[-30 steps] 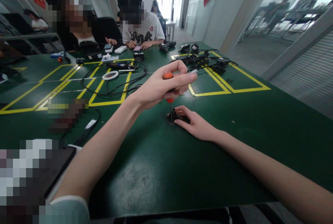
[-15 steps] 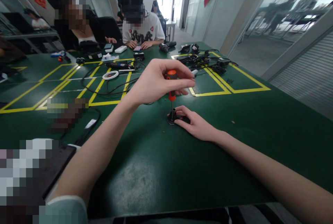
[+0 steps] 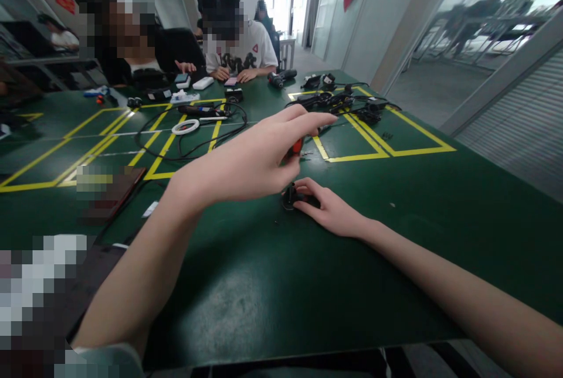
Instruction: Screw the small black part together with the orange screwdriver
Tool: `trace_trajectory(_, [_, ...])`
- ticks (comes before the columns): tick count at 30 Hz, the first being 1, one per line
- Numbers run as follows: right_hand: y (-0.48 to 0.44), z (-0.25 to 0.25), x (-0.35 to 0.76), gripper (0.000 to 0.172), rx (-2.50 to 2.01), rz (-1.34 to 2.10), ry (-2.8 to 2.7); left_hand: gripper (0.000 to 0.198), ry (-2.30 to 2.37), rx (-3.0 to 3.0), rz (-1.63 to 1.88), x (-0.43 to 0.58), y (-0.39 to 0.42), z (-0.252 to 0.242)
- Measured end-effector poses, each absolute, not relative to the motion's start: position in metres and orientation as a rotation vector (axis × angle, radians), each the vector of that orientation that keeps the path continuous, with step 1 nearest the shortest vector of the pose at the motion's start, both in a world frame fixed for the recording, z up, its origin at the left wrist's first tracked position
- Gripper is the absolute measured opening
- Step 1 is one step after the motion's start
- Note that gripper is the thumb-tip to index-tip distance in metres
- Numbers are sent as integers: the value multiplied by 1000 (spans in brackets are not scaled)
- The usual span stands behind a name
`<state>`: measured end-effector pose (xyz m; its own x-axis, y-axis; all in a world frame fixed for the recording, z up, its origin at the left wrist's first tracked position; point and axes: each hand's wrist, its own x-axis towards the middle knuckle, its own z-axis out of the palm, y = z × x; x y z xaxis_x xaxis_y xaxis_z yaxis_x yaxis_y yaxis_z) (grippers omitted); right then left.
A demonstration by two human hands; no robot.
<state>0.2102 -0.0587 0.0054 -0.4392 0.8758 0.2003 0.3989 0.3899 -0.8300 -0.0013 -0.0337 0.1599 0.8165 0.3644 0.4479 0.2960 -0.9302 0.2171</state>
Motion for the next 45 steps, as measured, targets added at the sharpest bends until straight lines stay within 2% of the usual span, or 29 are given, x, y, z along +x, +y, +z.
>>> trace_trajectory(8, [-58,5,211,20,-1093,965,-1993,15,683,2919,880,6,-20,152])
trace_trajectory(10, [-59,5,211,20,-1096,970,-1991,19,800,2932,909,10,-19,149])
trace_trajectory(14, [-59,6,211,19,-1075,981,-1994,11,798,2958,917,11,-24,150])
trace_trajectory(18, [-59,5,211,21,-1089,970,-1998,24,694,2965,917,7,-27,152])
trace_trajectory(24, [-58,4,211,19,-1095,960,-2000,12,632,2995,908,10,-22,148])
trace_trajectory(34, [-57,4,209,19,-1057,950,-2005,22,658,3008,797,10,-33,153])
trace_trajectory(45, [-57,3,210,19,-1056,966,-1997,19,735,3032,820,10,-28,152])
